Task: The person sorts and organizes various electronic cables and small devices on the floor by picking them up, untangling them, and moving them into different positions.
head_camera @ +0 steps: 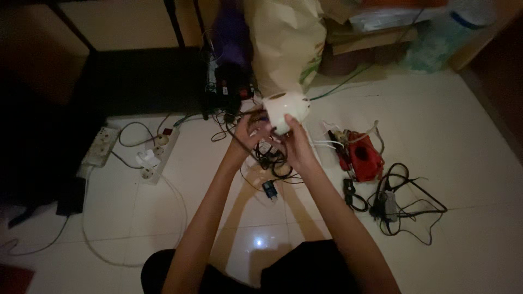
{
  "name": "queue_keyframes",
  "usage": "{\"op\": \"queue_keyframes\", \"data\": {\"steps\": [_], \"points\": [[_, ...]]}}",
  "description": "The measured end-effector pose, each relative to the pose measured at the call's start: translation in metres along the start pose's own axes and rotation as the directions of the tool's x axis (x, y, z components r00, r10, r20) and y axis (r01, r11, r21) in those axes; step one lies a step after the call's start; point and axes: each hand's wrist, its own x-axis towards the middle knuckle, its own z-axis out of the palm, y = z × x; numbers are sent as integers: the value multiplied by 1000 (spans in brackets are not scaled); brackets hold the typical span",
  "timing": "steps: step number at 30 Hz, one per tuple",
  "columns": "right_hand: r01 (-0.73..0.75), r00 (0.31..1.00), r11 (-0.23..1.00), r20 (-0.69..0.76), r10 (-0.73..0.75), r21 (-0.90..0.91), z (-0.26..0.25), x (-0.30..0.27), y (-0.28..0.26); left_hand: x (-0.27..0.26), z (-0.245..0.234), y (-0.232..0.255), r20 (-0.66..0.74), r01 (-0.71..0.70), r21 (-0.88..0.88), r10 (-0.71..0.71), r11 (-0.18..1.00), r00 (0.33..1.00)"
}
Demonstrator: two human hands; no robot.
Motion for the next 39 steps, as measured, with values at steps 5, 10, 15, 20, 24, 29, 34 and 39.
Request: {"op": "queue_keyframes", "data": {"steps": [5, 10, 15, 20, 24, 29, 34, 39], "points": [[46, 994, 996, 94, -53, 78, -41, 20, 77, -9, -13, -49, -14, 324, 20, -324, 946, 946], [92, 996, 929, 38, -84, -358, -47, 7, 145, -29, -32, -130, -213, 377, 108, -349, 920, 913], [123, 983, 852, 179, -35, -509, -63, -11, 201, -92, -54, -205, -232, 333, 26, -319, 942, 919], [-67, 954, 808, 199, 223, -585, -75, -26, 232, -136, -71, -229, -176, 353, 187, -323, 916, 930], [-297, 886, 675, 68, 458, -675, -104, -20, 249, -162, -66, -205, -126, 285, 246, -260, 927, 957], [-212, 948, 714, 38, 317, -667, -152, 17, 280, -172, -68, -152, 56, 43, 623, -99, 781, 993], [-254, 965, 880, -161, 205, -402, -158, 37, 288, -175, -57, -151, 153, 71, 803, -320, 592, 935], [-251, 963, 669, -252, 98, -699, -123, 38, 301, -178, -43, -181, 160, -117, 949, -128, 293, 979]]}}
